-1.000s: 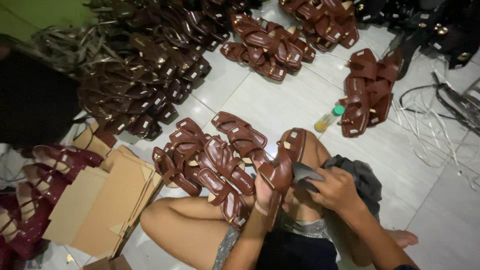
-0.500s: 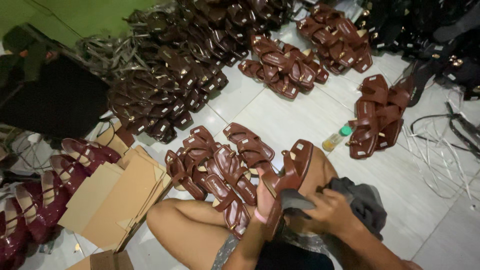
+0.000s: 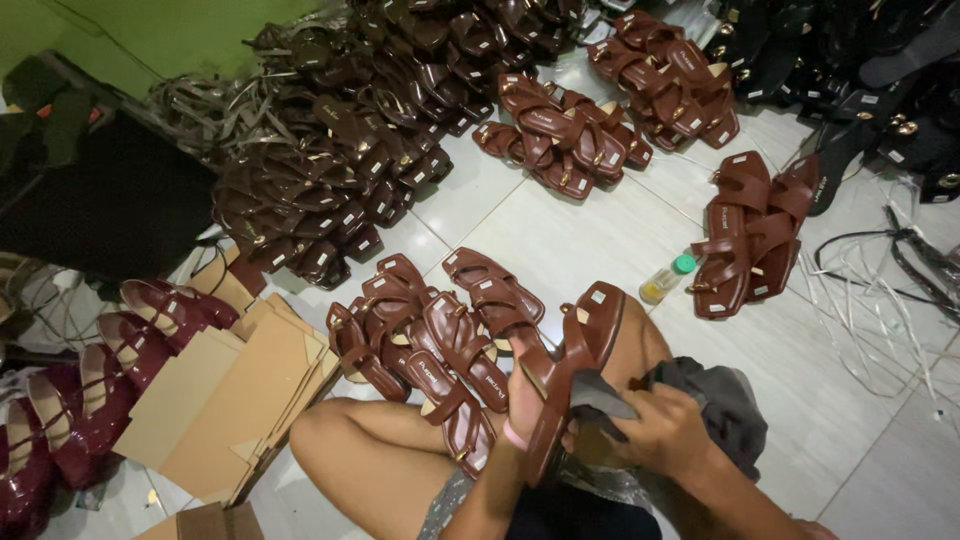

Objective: The person sits on the floor and wipes brown sandals with a dark cloth. They handle the sandals one at a time, turning them over to clean different parts, and place them back on the floor after wiping.

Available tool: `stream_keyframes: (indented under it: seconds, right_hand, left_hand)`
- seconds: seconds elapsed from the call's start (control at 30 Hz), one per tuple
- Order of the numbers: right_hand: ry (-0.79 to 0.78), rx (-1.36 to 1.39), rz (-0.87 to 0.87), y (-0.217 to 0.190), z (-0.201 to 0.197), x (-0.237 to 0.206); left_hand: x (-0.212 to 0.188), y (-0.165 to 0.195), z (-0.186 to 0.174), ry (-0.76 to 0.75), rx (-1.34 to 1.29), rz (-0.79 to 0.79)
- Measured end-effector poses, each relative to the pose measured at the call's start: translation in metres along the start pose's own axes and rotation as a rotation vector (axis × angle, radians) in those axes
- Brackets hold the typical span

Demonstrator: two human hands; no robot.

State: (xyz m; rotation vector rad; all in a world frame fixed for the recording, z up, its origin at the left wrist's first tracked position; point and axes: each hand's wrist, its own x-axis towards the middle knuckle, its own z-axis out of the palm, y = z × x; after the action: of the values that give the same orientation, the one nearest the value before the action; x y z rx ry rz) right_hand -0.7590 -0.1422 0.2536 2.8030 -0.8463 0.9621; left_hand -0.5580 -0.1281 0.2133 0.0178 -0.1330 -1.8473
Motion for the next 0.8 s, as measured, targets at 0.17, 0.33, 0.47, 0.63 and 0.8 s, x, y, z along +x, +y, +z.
stream_keyframes:
  seconds: [0.17,0.33,0.47,0.63,0.8]
  right_hand:
    - [0.035,-0.315,-0.078,0.002,0.011,-0.006]
    - [0.084,-0.003,0.002,0.002,0.009,-0.021]
    - [0.065,0.147,-0.014,0.002,0.019,-0.025]
    - [-0.091,0.006,-0.055,-0.003,0.025,-0.032]
    - [-0.028,0.056,-0.173,0.000,0.025,-0.040]
  left_hand:
    - [-0.009,0.008,0.023,-0.609,-0.399,-0.227]
    - [-0.007,0.005,0.022,0.032,-0.255,-0.024]
    - [-0.010,0.001,-0.008,0.060,0.024,0.036]
    - [-0.025,-0.003,-0.040,0.124,0.248,0.099]
    - [-0.034,0.014,-0.042,0.235,0.192,-0.101]
